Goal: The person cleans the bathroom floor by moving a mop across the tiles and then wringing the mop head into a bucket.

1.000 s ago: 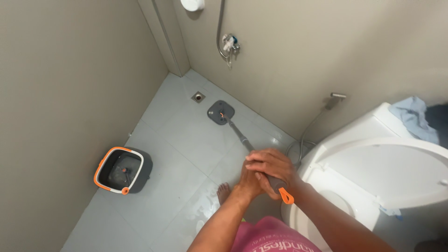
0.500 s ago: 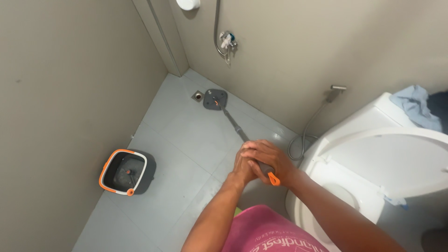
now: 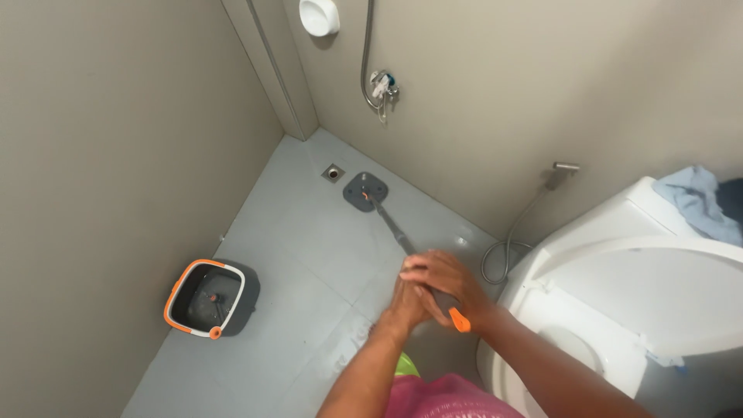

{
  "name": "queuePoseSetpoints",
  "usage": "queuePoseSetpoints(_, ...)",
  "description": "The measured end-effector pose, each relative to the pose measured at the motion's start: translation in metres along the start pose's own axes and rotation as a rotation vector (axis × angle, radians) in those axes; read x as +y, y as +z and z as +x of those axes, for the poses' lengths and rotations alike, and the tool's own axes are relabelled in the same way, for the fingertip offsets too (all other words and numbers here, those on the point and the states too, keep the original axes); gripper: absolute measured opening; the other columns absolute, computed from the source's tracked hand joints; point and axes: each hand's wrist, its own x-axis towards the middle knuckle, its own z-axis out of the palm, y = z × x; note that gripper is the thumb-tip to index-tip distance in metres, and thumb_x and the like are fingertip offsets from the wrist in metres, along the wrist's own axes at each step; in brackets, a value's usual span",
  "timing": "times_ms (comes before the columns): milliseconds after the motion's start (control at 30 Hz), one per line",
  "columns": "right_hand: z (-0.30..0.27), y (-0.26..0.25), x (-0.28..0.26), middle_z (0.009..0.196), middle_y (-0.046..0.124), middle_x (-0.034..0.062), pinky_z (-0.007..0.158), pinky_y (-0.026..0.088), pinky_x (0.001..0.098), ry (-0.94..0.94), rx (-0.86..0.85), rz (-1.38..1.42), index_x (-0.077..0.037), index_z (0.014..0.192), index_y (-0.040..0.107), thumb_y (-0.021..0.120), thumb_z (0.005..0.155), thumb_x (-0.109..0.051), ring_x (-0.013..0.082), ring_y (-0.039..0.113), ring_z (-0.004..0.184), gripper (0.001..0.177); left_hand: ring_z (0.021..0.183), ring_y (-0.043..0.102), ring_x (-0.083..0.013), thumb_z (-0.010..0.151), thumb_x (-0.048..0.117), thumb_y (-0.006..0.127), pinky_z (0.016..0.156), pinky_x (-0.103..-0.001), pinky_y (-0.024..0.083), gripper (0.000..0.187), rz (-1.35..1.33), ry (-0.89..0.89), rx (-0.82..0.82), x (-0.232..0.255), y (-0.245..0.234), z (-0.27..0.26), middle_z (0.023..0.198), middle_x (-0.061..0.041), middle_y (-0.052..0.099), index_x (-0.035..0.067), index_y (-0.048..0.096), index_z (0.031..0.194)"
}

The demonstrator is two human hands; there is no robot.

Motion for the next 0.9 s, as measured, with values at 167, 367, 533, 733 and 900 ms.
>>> queuePoseSetpoints(167,0.067,0.010,0.055,0.119,0.071,0.0078,0.103,0.047,0.0434,0.023,-0.049,0.013,-0.012,0.114,0.071,0.068,0.085,-0.008,0.0278,0.067,0.109,0.029,0.133,0.053,-0.0369,0.084,0.019,0.072,0.114,-0.052,0.037,0.052,0.022,-0.012,0.037,-0.033,-0.034,0.065,0.136,-0.015,0.063,0.009,0.061,0.134)
queuePoseSetpoints(367,0.153,0.025,0.123,0.115,0.073,0.0097,0.107,0.047,0.0426,0.066,0.070,0.048,-0.008,0.117,0.069,0.066,0.091,-0.013,0.0312,0.066,0.116,0.027,0.110,0.070,-0.0292,0.086,0.014,0.068,0.091,-0.041,0.058,0.026,-0.120,-0.251,-0.035,-0.060,-0.097,0.166,0.114,-0.012,0.072,0.007,0.067,0.111)
queuePoseSetpoints(533,0.204,0.025,0.165,0.112,0.073,0.0101,0.101,0.049,0.0412,0.230,0.064,0.133,-0.007,0.118,0.070,0.066,0.094,-0.023,0.0288,0.066,0.111,0.029,0.103,0.066,-0.0329,0.086,0.015,0.066,0.081,-0.044,0.056,0.026,-0.164,-0.328,-0.002,-0.062,-0.127,0.224,0.113,-0.014,0.066,0.007,0.064,0.110)
queuePoseSetpoints(733,0.247,0.018,0.229,0.112,0.074,0.0094,0.100,0.049,0.0404,0.270,0.012,0.152,-0.008,0.119,0.069,0.070,0.091,-0.036,0.0256,0.065,0.107,0.040,0.102,0.070,-0.0332,0.090,0.018,0.065,0.083,-0.043,0.057,0.024,-0.225,-0.393,0.045,-0.091,-0.121,0.283,0.110,-0.013,0.069,0.006,0.063,0.111)
queuePoseSetpoints(900,0.275,0.019,0.315,0.127,0.064,0.0128,0.104,0.047,0.0434,0.300,-0.056,0.275,-0.006,0.130,0.064,0.073,0.090,-0.041,0.0250,0.058,0.123,0.054,0.107,0.071,-0.0311,0.095,0.013,0.056,0.088,-0.042,0.056,0.028,-0.350,-0.378,0.228,-0.143,-0.090,0.340,0.115,-0.014,0.072,0.007,0.060,0.122)
